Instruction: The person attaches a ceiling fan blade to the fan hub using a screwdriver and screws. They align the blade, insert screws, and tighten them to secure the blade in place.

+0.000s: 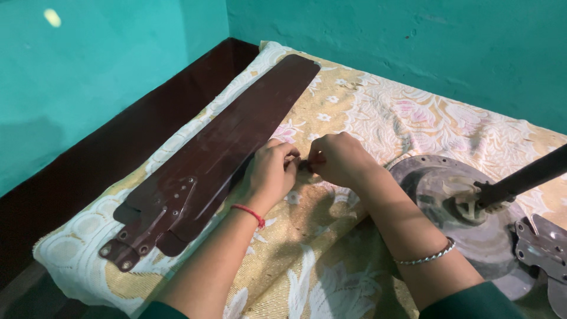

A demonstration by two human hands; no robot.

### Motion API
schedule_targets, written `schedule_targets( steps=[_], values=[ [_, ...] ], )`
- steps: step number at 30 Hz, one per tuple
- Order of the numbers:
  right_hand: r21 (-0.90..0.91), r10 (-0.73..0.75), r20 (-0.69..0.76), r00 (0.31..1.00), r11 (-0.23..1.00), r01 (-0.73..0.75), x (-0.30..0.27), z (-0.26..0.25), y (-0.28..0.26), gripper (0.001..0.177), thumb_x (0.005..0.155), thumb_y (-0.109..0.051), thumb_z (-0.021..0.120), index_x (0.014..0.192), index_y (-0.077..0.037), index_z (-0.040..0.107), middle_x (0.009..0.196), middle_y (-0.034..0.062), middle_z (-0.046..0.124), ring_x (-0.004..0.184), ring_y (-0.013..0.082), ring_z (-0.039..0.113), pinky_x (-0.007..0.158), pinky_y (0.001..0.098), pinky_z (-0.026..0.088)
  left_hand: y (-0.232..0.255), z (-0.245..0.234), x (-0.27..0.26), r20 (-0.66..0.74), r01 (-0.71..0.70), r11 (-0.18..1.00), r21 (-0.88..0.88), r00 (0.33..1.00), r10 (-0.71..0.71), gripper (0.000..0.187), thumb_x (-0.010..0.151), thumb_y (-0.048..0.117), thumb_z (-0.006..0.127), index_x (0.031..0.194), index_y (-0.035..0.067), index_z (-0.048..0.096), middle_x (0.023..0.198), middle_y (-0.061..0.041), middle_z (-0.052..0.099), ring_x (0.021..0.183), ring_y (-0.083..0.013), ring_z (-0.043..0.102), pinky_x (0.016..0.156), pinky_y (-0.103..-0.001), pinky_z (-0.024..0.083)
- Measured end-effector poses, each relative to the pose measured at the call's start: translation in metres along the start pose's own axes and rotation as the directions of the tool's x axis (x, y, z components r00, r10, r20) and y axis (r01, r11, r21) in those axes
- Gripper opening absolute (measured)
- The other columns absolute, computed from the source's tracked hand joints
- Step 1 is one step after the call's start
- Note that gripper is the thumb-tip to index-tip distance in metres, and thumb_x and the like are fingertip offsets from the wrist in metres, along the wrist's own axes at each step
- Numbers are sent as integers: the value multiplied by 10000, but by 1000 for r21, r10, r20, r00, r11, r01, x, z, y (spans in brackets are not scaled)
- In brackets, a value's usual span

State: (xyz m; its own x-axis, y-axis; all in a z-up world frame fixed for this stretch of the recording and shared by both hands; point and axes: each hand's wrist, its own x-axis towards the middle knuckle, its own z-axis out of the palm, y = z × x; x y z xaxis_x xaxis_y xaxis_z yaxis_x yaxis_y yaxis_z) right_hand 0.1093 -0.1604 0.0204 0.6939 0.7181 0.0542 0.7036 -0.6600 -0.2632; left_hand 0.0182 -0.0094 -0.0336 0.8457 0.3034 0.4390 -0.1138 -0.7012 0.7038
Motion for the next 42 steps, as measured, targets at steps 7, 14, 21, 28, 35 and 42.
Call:
schedule_targets(
  steps=[7, 14, 21, 28, 35, 42],
  values=[
    [37, -24, 18, 1000, 999, 23, -3, -4, 0, 252, 714, -288, 843, 897, -120, 801, 869, 69, 795, 849, 270, 764, 816, 385, 599, 3, -5, 2, -19, -171, 978, 121, 984, 175, 169, 822, 67, 736, 990, 66, 753, 1088, -147, 690, 1045, -329, 655, 843, -420, 542],
    [55, 52, 3, 999, 997, -52, 0, -4, 7, 259, 757, -310, 846, 893, -95, 799, 862, 125, 771, 824, 309, 745, 773, 402, 589, 2, -5, -2, 165, -242, 970, -28, 956, 243, 155, 913, -16, 612, 1002, 11, 736, 1095, -147, 734, 1017, -317, 694, 900, -414, 551],
    [125, 31, -41, 999, 992, -25, 0, -4, 7, 231, 686, -185, 874, 861, -69, 779, 827, 118, 781, 790, 265, 776, 742, 370, 609, -6, 4, -1, 172, -272, 960, -61, 945, 279, 183, 795, -64, 653, 928, 9, 755, 970, -156, 724, 928, -336, 705, 867, -399, 566],
    [162, 94, -23, 995, 983, -89, -2, -6, 1, 294, 756, -150, 796, 1048, -133, 770, 885, 98, 794, 833, 280, 763, 783, 394, 587, 3, 2, -1, 101, -244, 968, 49, 966, 239, 322, 728, -61, 682, 1038, 8, 733, 1044, -159, 685, 1038, -353, 667, 907, -422, 560],
    [127, 109, 4, 994, 986, -108, 0, -1, 7, 211, 771, -154, 783, 980, -125, 791, 910, 89, 802, 848, 274, 773, 804, 380, 599, 26, -21, -3, 167, -170, 975, 144, 975, 146, 521, 756, 1, 707, 1267, 82, 648, 1197, -120, 676, 1078, -347, 649, 859, -466, 540],
    [72, 86, -12, 996, 994, -85, -19, -7, -14, 182, 776, -117, 765, 957, -116, 780, 874, 130, 784, 833, 304, 763, 791, 397, 605, 17, -9, -1, 181, -188, 981, 47, 967, 177, 501, 730, 39, 795, 1216, 45, 677, 1101, -125, 715, 1063, -328, 652, 882, -427, 548]
  ],
)
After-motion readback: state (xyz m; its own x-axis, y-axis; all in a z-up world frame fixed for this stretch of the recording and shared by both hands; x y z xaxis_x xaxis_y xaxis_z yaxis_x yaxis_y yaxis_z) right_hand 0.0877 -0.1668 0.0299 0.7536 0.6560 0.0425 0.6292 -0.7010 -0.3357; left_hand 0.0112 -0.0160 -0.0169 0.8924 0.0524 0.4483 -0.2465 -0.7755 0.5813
